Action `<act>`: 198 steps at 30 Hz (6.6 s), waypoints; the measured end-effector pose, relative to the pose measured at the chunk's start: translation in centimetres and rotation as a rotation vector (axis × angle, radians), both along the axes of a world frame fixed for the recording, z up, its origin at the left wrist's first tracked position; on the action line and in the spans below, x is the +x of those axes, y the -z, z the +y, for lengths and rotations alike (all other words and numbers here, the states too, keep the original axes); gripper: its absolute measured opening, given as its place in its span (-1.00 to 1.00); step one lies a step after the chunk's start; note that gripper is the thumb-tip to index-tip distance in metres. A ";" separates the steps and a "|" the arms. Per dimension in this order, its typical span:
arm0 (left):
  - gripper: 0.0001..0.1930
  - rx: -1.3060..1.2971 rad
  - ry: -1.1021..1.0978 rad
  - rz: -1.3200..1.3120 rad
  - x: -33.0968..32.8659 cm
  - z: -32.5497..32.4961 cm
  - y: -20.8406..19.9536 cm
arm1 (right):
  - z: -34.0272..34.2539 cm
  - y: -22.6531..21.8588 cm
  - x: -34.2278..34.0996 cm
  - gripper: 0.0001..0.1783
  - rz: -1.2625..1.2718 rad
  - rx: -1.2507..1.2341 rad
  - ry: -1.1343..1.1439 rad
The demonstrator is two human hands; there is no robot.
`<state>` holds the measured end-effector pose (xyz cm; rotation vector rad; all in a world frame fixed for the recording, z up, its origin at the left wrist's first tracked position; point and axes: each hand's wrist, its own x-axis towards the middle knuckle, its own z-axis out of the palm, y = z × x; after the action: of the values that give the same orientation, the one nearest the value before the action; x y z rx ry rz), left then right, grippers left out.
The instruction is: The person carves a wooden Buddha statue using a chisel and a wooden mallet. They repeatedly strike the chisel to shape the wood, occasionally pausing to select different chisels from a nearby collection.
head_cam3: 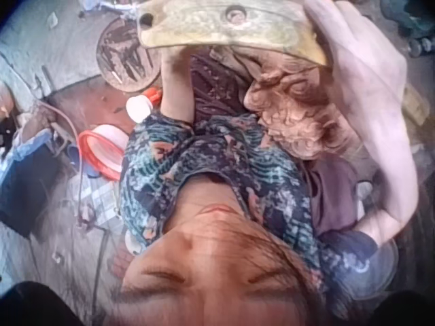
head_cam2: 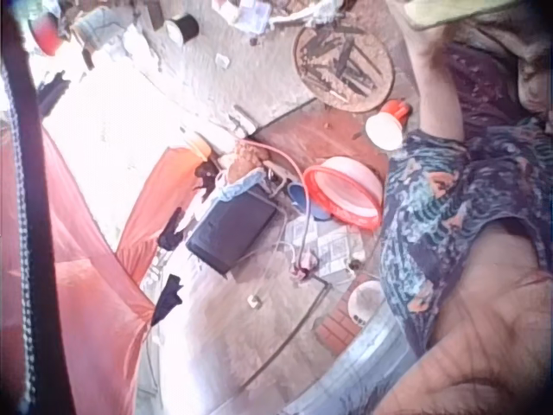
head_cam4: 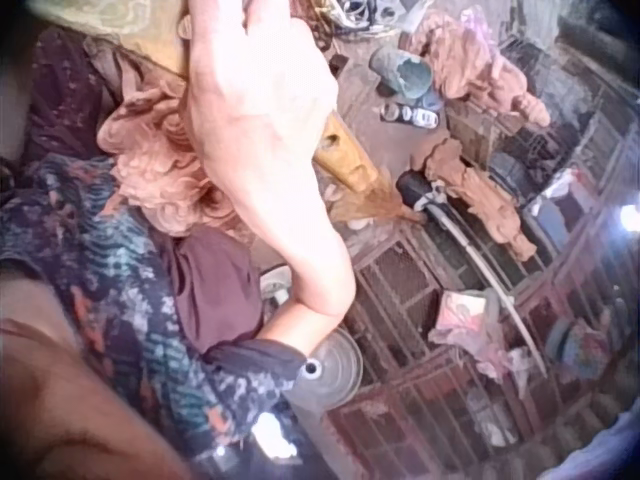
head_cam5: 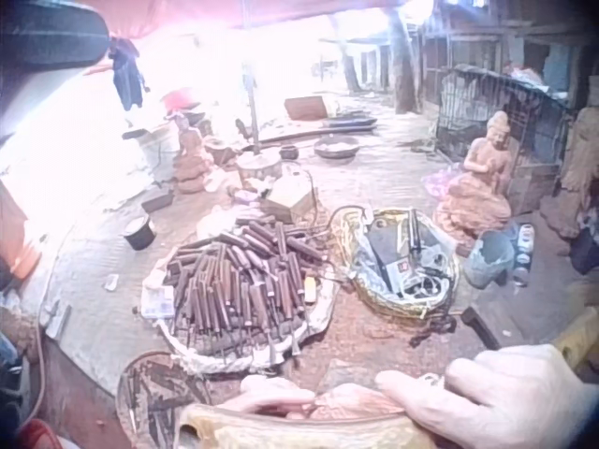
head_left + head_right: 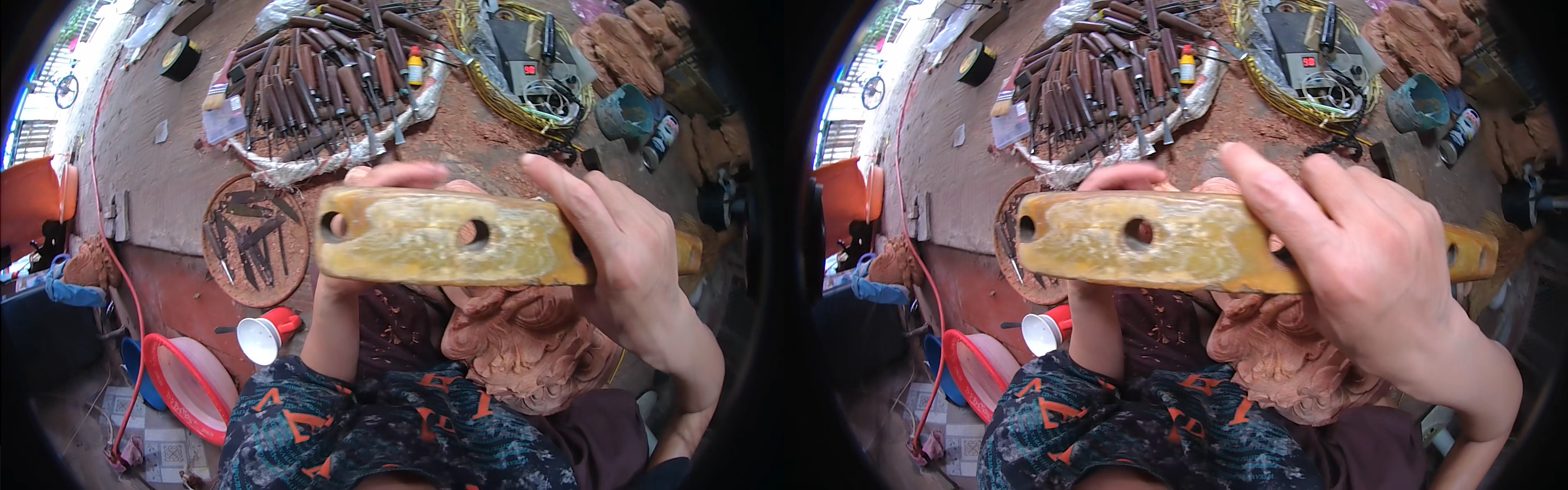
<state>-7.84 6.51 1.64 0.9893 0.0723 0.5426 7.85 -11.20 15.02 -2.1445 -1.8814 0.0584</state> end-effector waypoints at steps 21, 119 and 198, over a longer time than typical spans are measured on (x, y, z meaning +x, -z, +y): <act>-0.67 0.095 -0.555 -0.174 -0.4 -2.5 -1.4 | -3.6 2.4 1.6 -0.27 0.206 0.020 0.117; -0.74 1.051 -0.444 -0.302 4.1 -8.4 1.2 | -10.4 3.3 -2.1 -0.54 0.031 -0.015 0.076; -0.68 0.938 -0.481 -0.518 1.1 -7.0 3.0 | -6.7 0.6 -1.7 -0.68 -0.191 -0.062 -0.301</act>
<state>-6.77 -0.52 -1.38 1.7178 -0.4596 1.3260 6.14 -17.91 14.37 -1.9461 -2.3294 -0.0278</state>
